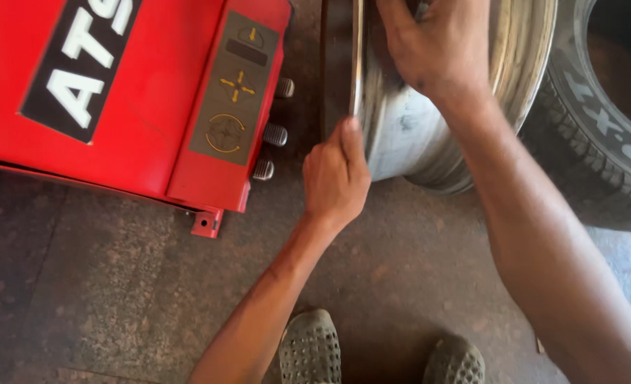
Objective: The person scrubs the inner and outer surfaces of a vehicle wheel rim using a small abrasive pad. They rotate the rim to access different sections and continue scrubbing the outer face after repositioning the rim upright.
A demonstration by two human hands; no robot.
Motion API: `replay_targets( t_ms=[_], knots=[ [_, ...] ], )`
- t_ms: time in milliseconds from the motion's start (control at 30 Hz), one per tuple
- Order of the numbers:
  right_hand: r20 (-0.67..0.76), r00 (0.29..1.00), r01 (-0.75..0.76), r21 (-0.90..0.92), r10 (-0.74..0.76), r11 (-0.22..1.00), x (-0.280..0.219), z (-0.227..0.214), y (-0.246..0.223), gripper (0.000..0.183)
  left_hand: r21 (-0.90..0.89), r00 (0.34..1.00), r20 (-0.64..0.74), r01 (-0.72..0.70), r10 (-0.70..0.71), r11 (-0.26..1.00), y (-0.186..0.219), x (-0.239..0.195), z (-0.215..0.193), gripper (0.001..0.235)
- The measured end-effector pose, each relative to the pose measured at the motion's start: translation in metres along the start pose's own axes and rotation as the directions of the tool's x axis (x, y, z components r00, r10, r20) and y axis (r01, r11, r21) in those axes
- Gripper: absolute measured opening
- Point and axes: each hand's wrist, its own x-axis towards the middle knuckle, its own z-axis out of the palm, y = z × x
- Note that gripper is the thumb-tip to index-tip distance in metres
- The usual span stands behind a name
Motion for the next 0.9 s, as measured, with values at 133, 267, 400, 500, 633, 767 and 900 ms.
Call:
replay_targets(
  t_ms=[133,267,400,500,633,767,900],
  knots=[
    [-0.008,1.000,-0.010,-0.139,0.009,0.990,-0.047,-0.005,-0.019,0.025,-0.126,0.998,0.067,0.026,-0.017,0.992,0.029,0.020,-0.013,0.063],
    [0.017,0.996,-0.090,-0.114,0.092,0.989,-0.088,-0.007,-0.048,0.018,-0.312,0.997,0.009,-0.064,0.071,0.948,0.034,0.028,-0.022,0.069],
    [0.057,0.990,-0.115,-0.175,0.127,0.978,-0.014,0.011,0.010,0.035,-0.193,0.990,0.097,0.118,-0.101,0.974,0.032,0.037,-0.021,0.074],
    [-0.021,1.000,-0.019,-0.159,0.016,0.987,-0.011,0.016,0.006,0.023,-0.234,0.994,0.090,0.076,-0.056,0.969,0.035,0.051,-0.023,0.072],
    [0.016,0.990,-0.141,-0.100,0.143,0.985,-0.048,0.013,-0.017,0.024,-0.328,0.999,0.043,0.003,0.012,0.945,0.034,0.060,-0.020,0.070],
    [0.040,0.999,0.021,-0.215,-0.013,0.976,-0.011,0.019,0.014,0.036,-0.298,0.994,0.097,0.077,-0.050,0.951,0.030,0.060,-0.022,0.068],
    [0.085,0.982,-0.161,-0.105,0.171,0.981,-0.026,0.019,0.001,0.038,-0.381,0.996,0.067,-0.033,0.063,0.924,0.030,0.070,-0.023,0.069]
  ],
)
